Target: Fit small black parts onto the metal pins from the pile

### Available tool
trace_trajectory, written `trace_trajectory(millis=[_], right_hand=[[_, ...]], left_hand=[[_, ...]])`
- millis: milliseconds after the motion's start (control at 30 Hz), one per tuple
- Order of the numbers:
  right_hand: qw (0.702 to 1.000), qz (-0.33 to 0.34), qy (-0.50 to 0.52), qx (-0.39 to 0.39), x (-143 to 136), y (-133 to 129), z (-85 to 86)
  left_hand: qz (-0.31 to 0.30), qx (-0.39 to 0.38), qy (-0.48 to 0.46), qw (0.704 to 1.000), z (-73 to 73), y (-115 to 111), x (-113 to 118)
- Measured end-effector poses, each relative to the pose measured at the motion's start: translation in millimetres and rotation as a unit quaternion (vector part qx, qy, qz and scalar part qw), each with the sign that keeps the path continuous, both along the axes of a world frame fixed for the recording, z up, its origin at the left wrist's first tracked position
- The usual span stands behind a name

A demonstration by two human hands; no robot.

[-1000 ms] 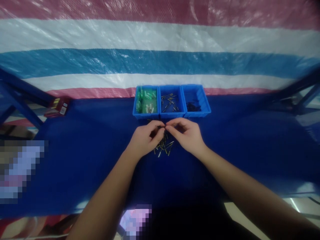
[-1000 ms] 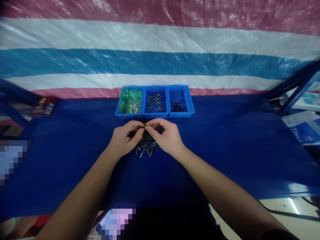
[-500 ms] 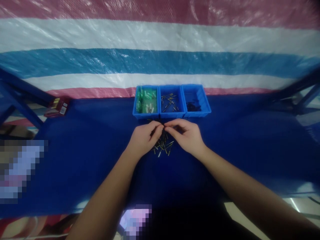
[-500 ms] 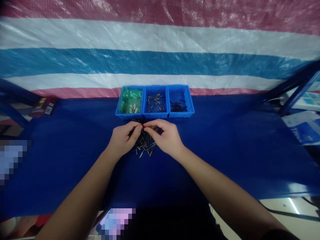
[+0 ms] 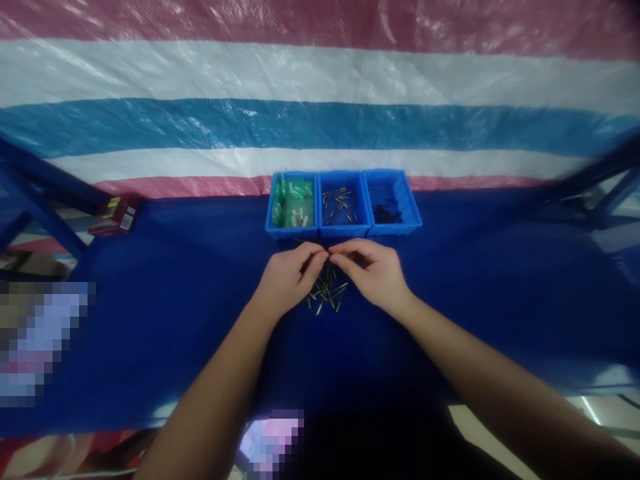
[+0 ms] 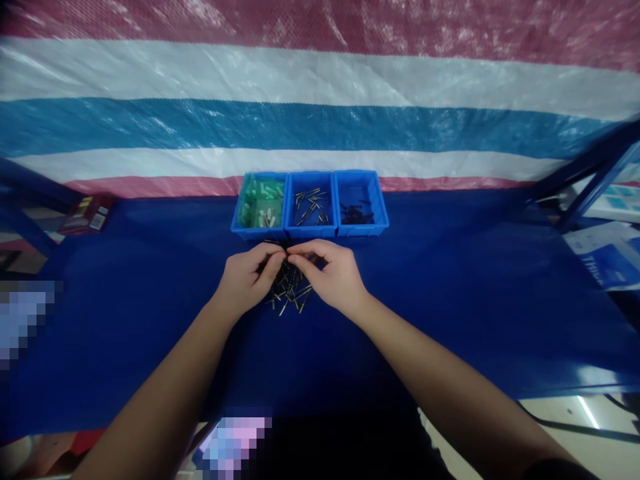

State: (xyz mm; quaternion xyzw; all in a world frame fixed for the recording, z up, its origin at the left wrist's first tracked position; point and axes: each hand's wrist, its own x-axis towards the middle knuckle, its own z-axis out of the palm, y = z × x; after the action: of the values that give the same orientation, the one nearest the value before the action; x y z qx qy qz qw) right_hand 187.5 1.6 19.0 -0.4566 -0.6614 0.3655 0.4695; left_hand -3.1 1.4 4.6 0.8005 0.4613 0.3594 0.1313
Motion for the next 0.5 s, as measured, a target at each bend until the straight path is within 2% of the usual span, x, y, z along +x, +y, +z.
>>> trace_trajectory(millis=[133, 233, 367, 500], right_hand=[[0.999, 0.008, 0.03, -0.038, -0.3, -0.5, 1.7], [0.996, 0.017, 0.058, -0.073, 0.1, -0.4, 1.1], [0.994, 0.017, 0.074, -0.083, 0.5, -0.1, -0.4], [0.993, 0.012, 0.077, -0.088, 0.1, 0.2, 0.1]], left_hand=[[-0.002, 0.005, 0.022, 1.0, 2.7, 0.3, -1.6], [-0.004, -0.008, 0.001, 1.0, 3.9, -1.3, -1.2], [-0.005, -0.024, -0.048, 0.999, 2.6, -3.5, 0.9], [0.002, -0.014, -0.055, 0.998, -1.0, -3.0, 2.0]])
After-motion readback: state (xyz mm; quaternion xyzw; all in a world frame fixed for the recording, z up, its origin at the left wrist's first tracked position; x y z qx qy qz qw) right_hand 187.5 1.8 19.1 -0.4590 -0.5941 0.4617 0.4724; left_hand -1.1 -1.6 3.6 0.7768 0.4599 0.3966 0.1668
